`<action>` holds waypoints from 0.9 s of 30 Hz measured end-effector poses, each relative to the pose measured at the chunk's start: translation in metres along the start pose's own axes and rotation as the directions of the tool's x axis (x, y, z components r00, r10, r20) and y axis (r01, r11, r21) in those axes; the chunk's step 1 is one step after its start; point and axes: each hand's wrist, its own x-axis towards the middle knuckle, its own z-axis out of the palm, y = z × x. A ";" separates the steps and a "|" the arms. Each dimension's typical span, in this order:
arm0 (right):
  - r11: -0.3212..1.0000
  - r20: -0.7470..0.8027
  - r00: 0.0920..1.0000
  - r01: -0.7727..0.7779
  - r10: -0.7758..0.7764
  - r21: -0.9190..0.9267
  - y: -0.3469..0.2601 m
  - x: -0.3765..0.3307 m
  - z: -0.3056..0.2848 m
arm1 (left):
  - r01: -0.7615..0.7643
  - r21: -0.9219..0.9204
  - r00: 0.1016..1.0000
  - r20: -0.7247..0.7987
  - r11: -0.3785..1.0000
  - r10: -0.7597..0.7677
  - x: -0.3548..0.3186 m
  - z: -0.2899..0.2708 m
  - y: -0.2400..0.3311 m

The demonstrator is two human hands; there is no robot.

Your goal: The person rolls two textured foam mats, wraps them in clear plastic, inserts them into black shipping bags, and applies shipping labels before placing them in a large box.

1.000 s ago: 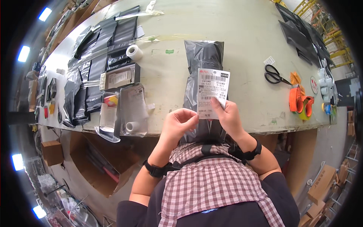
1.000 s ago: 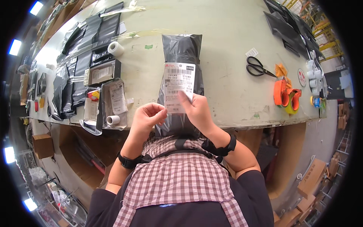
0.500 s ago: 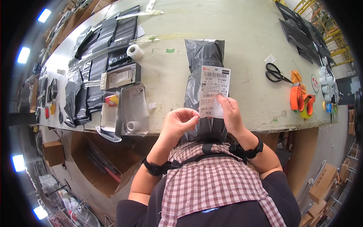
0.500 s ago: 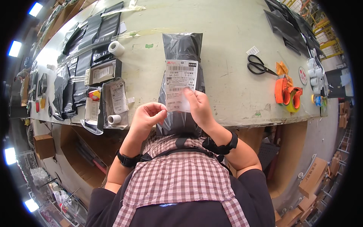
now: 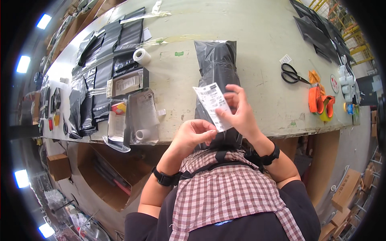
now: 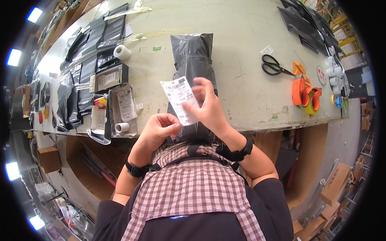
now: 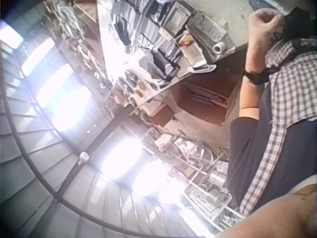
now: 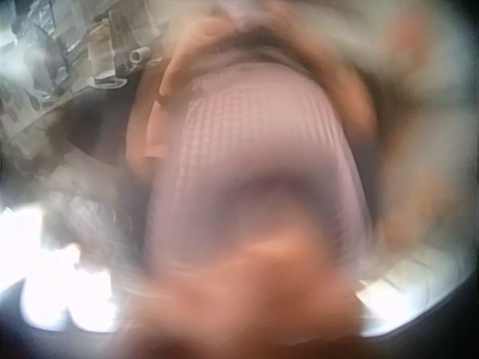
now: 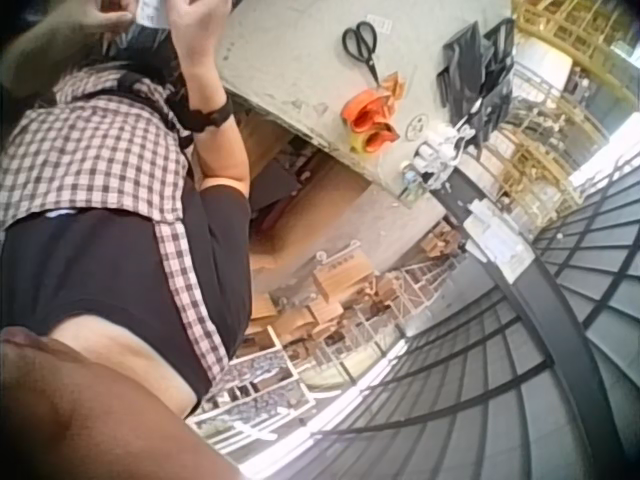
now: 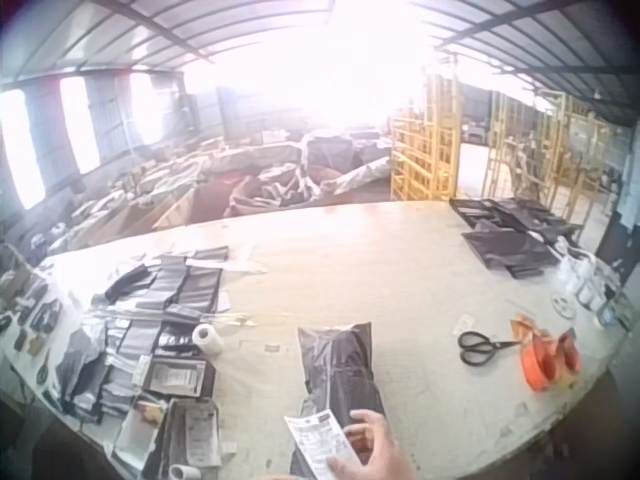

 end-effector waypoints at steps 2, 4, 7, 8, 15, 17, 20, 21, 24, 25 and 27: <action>0.958 -0.145 0.966 0.181 -0.216 -0.223 -0.004 -0.002 0.001 | -0.006 -0.038 1.000 0.017 0.999 0.006 0.001 -0.001 -0.002; 0.623 0.205 0.812 0.557 -0.546 -0.549 -0.012 -0.006 -0.011 | -0.023 -0.077 1.000 -0.006 0.997 0.022 0.002 -0.002 -0.004; 0.896 0.323 0.914 0.341 -0.245 -0.285 -0.020 -0.026 -0.016 | -0.048 -0.098 0.998 -0.040 0.994 0.044 0.006 0.000 -0.005; 0.983 0.316 0.948 0.092 -0.038 -0.160 -0.025 -0.030 -0.015 | -0.058 -0.079 0.997 -0.056 0.995 0.054 0.007 0.001 -0.005; 0.980 0.306 0.952 0.042 0.020 -0.195 -0.013 -0.029 -0.019 | -0.043 -0.017 0.995 -0.087 0.999 0.042 0.009 0.003 -0.005; 0.996 0.281 0.960 0.022 0.002 -0.082 -0.013 -0.028 -0.014 | -0.051 0.030 0.993 -0.109 0.998 0.054 0.007 0.005 -0.004; 0.998 0.267 0.963 0.045 -0.030 -0.053 -0.006 -0.027 -0.011 | -0.028 0.081 0.987 -0.153 0.996 0.040 0.006 0.007 -0.003; 0.987 0.279 0.959 0.089 -0.048 -0.136 -0.003 -0.027 -0.011 | -0.030 0.078 0.987 -0.157 0.996 0.042 0.004 0.006 -0.004; 0.932 0.342 0.901 -0.332 0.268 0.144 0.004 -0.016 -0.030 | -0.050 0.169 0.967 -0.238 0.984 0.090 -0.009 -0.007 -0.013; 0.866 0.373 0.848 -0.465 0.376 0.184 0.009 -0.009 -0.051 | -0.043 0.115 0.956 -0.283 0.992 0.074 -0.023 -0.026 -0.022; 0.816 0.363 0.810 -0.547 0.460 0.187 0.012 0.003 -0.097 | 0.009 0.079 0.964 -0.266 0.997 0.013 -0.061 -0.081 -0.047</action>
